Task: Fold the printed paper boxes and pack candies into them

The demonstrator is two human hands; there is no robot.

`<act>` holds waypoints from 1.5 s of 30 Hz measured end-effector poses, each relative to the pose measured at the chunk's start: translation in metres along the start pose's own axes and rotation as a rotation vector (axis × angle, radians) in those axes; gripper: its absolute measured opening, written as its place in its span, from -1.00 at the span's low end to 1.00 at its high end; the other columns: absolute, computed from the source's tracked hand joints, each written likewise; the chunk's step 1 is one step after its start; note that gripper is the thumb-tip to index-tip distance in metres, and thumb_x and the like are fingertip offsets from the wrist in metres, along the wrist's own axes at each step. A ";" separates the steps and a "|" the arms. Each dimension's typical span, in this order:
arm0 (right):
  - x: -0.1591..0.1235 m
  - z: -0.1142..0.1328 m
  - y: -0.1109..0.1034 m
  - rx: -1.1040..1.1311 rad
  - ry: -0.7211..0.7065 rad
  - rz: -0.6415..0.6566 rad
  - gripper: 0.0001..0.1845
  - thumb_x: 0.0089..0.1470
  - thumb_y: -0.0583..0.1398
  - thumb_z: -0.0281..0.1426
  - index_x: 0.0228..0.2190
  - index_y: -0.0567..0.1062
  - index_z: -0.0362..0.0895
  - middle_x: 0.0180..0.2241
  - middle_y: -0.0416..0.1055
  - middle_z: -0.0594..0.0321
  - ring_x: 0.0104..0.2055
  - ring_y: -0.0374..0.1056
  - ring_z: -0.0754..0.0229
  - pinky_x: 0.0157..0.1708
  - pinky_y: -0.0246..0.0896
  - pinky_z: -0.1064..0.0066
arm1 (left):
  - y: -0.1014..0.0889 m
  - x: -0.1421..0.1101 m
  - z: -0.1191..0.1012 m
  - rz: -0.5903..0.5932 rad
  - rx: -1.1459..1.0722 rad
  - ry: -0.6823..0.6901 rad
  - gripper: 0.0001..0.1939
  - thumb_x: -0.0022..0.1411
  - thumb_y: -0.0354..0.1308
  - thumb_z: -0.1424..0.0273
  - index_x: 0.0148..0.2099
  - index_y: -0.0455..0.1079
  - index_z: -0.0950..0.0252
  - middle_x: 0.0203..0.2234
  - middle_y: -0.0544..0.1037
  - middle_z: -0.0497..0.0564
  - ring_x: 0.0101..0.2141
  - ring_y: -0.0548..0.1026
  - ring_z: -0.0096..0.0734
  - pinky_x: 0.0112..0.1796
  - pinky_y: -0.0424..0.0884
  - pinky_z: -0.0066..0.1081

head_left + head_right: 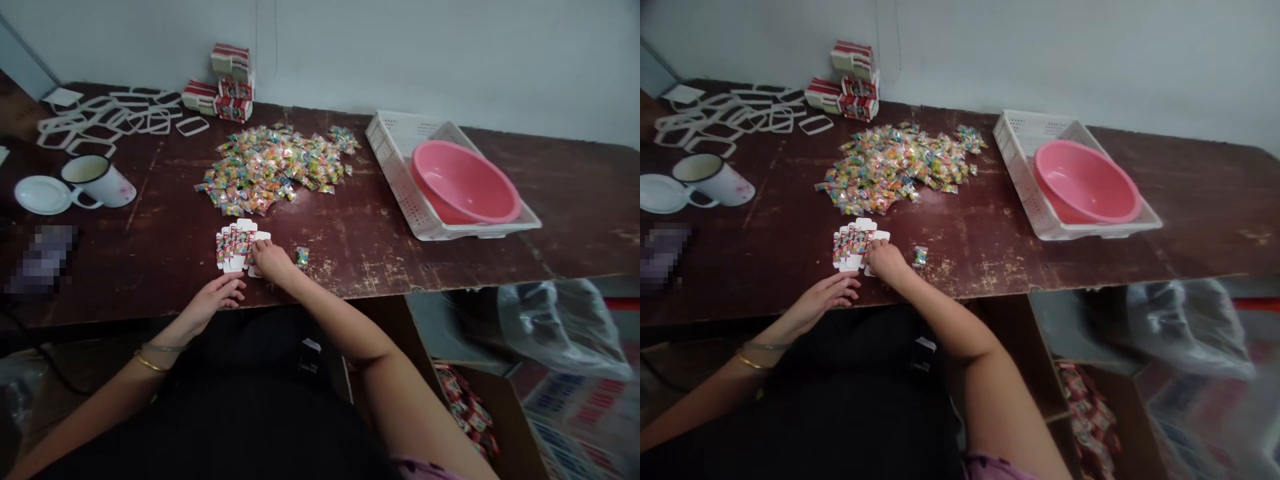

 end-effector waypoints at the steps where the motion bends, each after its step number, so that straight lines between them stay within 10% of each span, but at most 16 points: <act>1: 0.000 0.001 -0.004 -0.005 -0.014 0.015 -0.72 0.14 0.16 -0.51 -0.10 0.48 -0.35 -0.13 0.42 -0.14 -0.04 0.30 -0.06 -0.11 0.33 0.20 | 0.000 0.001 -0.001 0.000 -0.012 0.003 -0.57 0.15 0.27 0.23 0.02 0.41 0.32 -0.20 0.52 0.08 -0.31 0.51 -0.36 -0.32 0.43 -0.40; 8: -0.081 0.042 -0.016 0.177 -0.182 -0.214 -0.64 0.28 0.05 -0.43 0.08 0.39 -0.16 0.07 0.38 0.00 0.04 0.27 0.01 0.01 0.23 0.15 | 0.018 0.013 0.001 0.293 -0.391 -0.072 -0.58 0.25 0.14 0.15 0.06 0.41 0.29 -0.11 0.57 0.15 -0.10 0.52 -0.16 -0.07 0.42 -0.21; 14: -0.101 0.035 -0.018 0.495 -0.004 -0.456 -0.70 0.20 0.18 -0.34 -0.02 0.49 -0.06 0.05 0.40 0.09 0.08 0.21 0.03 0.07 0.17 0.11 | 0.032 0.005 0.020 0.211 -0.121 -0.112 -0.77 0.01 0.31 0.38 -0.25 0.44 0.34 -0.51 0.59 -0.01 -0.42 0.54 -0.28 -0.28 0.42 -0.31; 24: -0.086 0.018 -0.015 1.086 -0.097 0.032 -0.85 0.07 0.30 -0.37 -0.48 0.51 -0.17 0.15 0.27 0.13 0.22 0.19 0.10 0.19 0.08 0.22 | 0.049 -0.014 0.011 0.482 0.070 -0.086 -0.70 0.09 0.31 0.20 -0.30 0.43 0.35 -0.53 0.56 0.05 -0.49 0.48 -0.35 -0.45 0.33 -0.40; 28: -0.085 0.009 -0.023 1.274 -0.095 0.024 -0.76 0.10 0.28 -0.31 -0.52 0.46 -0.18 0.20 0.19 0.15 0.20 0.21 0.13 0.16 0.12 0.26 | 0.051 -0.014 0.011 0.542 -0.092 -0.112 -0.42 -0.05 0.32 -0.08 -0.25 0.47 0.36 -0.46 0.57 0.10 -0.48 0.53 -0.28 -0.44 0.40 -0.36; 34: -0.092 -0.009 -0.037 1.180 -0.075 -0.120 -0.78 0.14 0.23 -0.25 -0.43 0.49 -0.15 0.18 0.20 0.15 0.17 0.23 0.12 0.18 0.09 0.22 | 0.023 0.016 0.015 0.134 -0.040 0.024 -0.49 -0.04 0.36 0.00 -0.21 0.50 0.33 -0.43 0.58 0.05 -0.35 0.54 -0.19 -0.26 0.45 -0.27; 41: -0.089 -0.021 -0.042 0.813 0.024 -0.272 -0.89 0.12 0.26 -0.34 -0.37 0.51 -0.15 0.15 0.19 0.06 0.21 0.16 0.08 0.19 0.05 0.23 | -0.016 0.009 -0.060 -0.427 0.405 0.570 -0.17 -0.15 0.47 0.17 0.19 0.34 0.21 0.09 0.40 0.15 0.01 0.38 -0.02 -0.02 0.35 -0.25; 43: -0.088 -0.012 -0.048 0.801 -0.014 -0.259 -0.89 0.13 0.26 -0.34 -0.36 0.51 -0.13 0.17 0.17 0.08 0.23 0.13 0.07 0.21 0.02 0.19 | 0.001 0.004 -0.065 -0.216 0.411 0.564 -0.20 -0.14 0.46 0.16 0.17 0.35 0.19 0.05 0.42 0.15 -0.02 0.40 -0.05 -0.09 0.38 -0.28; 45: -0.088 -0.001 -0.054 0.858 -0.090 -0.205 -0.89 0.14 0.24 -0.33 -0.36 0.50 -0.13 0.20 0.15 0.11 0.23 0.13 0.08 0.21 0.03 0.19 | 0.031 0.002 -0.049 0.254 0.363 0.370 -0.38 -0.09 0.41 0.08 -0.01 0.46 0.28 -0.18 0.54 0.13 -0.23 0.48 -0.15 -0.26 0.42 -0.32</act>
Point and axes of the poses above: each hand's wrist, its own x-axis towards the middle knuckle, its own y-axis out of the palm, z = x × y, the point moved 5 cm from there along x, towards the middle knuckle
